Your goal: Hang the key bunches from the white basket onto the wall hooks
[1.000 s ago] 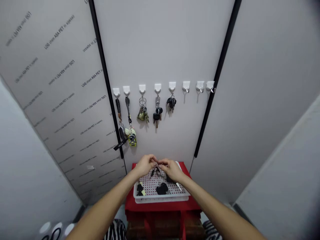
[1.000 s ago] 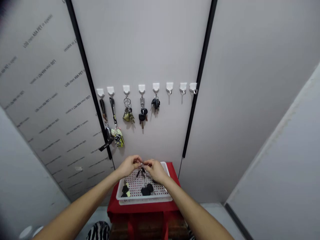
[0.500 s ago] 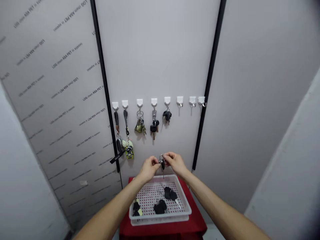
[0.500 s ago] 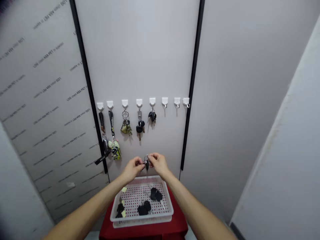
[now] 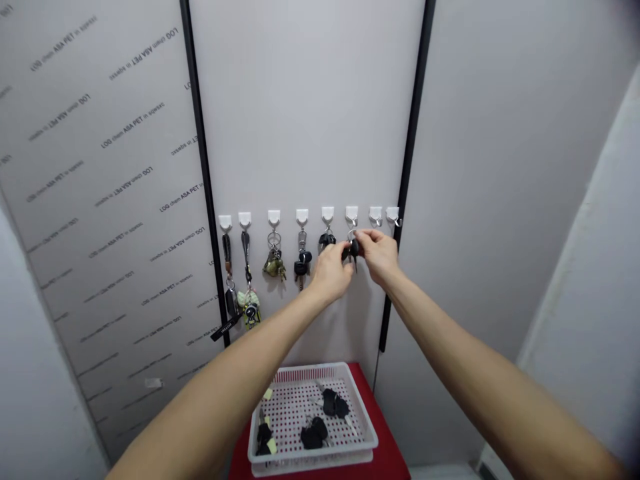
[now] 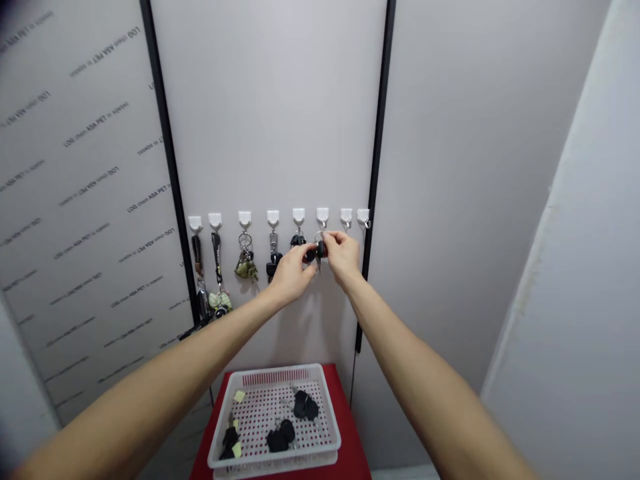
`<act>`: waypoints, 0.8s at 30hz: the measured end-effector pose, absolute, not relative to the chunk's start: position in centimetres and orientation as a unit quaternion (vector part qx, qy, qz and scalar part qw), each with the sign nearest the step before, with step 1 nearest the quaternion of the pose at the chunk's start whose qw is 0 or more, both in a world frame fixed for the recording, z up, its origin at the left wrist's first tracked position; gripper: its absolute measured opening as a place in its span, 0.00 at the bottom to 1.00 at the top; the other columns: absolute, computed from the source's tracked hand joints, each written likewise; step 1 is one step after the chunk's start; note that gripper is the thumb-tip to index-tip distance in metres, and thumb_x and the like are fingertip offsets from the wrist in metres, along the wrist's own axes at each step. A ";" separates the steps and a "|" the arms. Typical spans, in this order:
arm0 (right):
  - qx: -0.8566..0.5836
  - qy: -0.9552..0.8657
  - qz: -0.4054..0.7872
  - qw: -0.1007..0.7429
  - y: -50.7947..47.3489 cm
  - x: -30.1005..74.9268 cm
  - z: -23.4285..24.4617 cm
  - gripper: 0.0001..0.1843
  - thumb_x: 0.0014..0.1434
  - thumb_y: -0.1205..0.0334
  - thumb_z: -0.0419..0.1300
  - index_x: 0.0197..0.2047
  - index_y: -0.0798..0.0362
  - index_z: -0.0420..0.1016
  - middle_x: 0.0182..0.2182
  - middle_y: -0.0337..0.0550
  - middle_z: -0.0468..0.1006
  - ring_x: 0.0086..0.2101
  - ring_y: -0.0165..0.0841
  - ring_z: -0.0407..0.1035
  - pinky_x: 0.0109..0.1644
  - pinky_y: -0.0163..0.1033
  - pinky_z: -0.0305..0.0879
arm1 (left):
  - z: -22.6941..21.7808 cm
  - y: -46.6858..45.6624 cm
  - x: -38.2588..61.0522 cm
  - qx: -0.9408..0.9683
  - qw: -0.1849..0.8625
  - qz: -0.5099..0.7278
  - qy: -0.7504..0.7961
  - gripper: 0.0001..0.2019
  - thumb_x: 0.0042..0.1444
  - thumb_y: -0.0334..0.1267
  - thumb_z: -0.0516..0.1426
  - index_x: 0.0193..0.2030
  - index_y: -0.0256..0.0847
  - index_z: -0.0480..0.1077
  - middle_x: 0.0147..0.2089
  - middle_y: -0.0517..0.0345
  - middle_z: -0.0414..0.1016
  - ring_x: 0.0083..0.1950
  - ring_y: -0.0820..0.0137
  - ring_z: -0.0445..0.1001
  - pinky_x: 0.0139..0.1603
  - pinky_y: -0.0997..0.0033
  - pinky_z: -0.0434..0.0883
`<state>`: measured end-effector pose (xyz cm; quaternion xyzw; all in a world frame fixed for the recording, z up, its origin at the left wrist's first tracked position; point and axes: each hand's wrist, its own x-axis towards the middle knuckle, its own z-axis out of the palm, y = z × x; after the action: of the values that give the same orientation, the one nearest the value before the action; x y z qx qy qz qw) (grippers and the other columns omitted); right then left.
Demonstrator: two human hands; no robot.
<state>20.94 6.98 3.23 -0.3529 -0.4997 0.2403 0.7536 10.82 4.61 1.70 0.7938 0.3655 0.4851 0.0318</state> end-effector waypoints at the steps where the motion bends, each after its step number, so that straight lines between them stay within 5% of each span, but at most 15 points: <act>1: -0.351 -0.493 0.228 0.763 7.2 21.1 3.9 0.09 0.36 0.60 0.55 0.20 0.58 0.64 0.14 0.31 0.62 0.16 0.20 0.55 0.20 0.29 0.55 | 2.3 4.7 11.1 0.797 0.014 0.481 0.366 0.17 0.42 0.30 0.49 0.42 0.38 0.59 0.39 0.55 0.64 0.39 0.72 0.62 0.41 0.72 0.60; 11: -0.464 -0.446 0.207 0.737 9.4 21.6 5.1 0.05 0.37 0.64 0.53 0.18 0.58 0.63 0.13 0.33 0.61 0.14 0.21 0.55 0.16 0.28 0.54 | 4.0 5.7 11.8 0.817 -0.043 0.391 0.421 0.16 0.43 0.30 0.47 0.41 0.36 0.60 0.39 0.51 0.63 0.40 0.68 0.63 0.40 0.68 0.61; 18: -0.490 -0.484 0.174 0.704 8.4 22.8 -1.5 0.13 0.41 0.62 0.49 0.32 0.57 0.65 0.21 0.37 0.66 0.19 0.23 0.59 0.22 0.30 0.58 | -3.4 4.3 8.7 0.825 0.065 0.391 0.402 0.17 0.42 0.29 0.48 0.43 0.37 0.59 0.42 0.55 0.63 0.37 0.75 0.63 0.40 0.75 0.61; 21: -0.544 -0.563 0.189 0.593 5.9 22.4 -8.4 0.15 0.42 0.63 0.48 0.35 0.58 0.65 0.22 0.39 0.68 0.21 0.24 0.60 0.25 0.31 0.58 | -10.0 3.1 6.2 0.817 0.149 0.332 0.448 0.17 0.41 0.29 0.48 0.42 0.37 0.60 0.40 0.56 0.64 0.37 0.75 0.63 0.40 0.75 0.61; 24: -0.540 -0.730 0.244 0.342 2.7 21.1 -15.3 0.12 0.40 0.66 0.49 0.31 0.58 0.68 0.23 0.41 0.69 0.24 0.26 0.61 0.29 0.31 0.57 | -16.3 1.9 3.9 0.804 0.204 0.230 0.509 0.17 0.40 0.29 0.49 0.41 0.36 0.61 0.39 0.54 0.65 0.38 0.73 0.64 0.40 0.74 0.60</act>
<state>21.06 2.71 -15.33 -0.5400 -0.7295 0.2437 0.3417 3.94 1.89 -16.32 0.8039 0.5088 0.2303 0.2045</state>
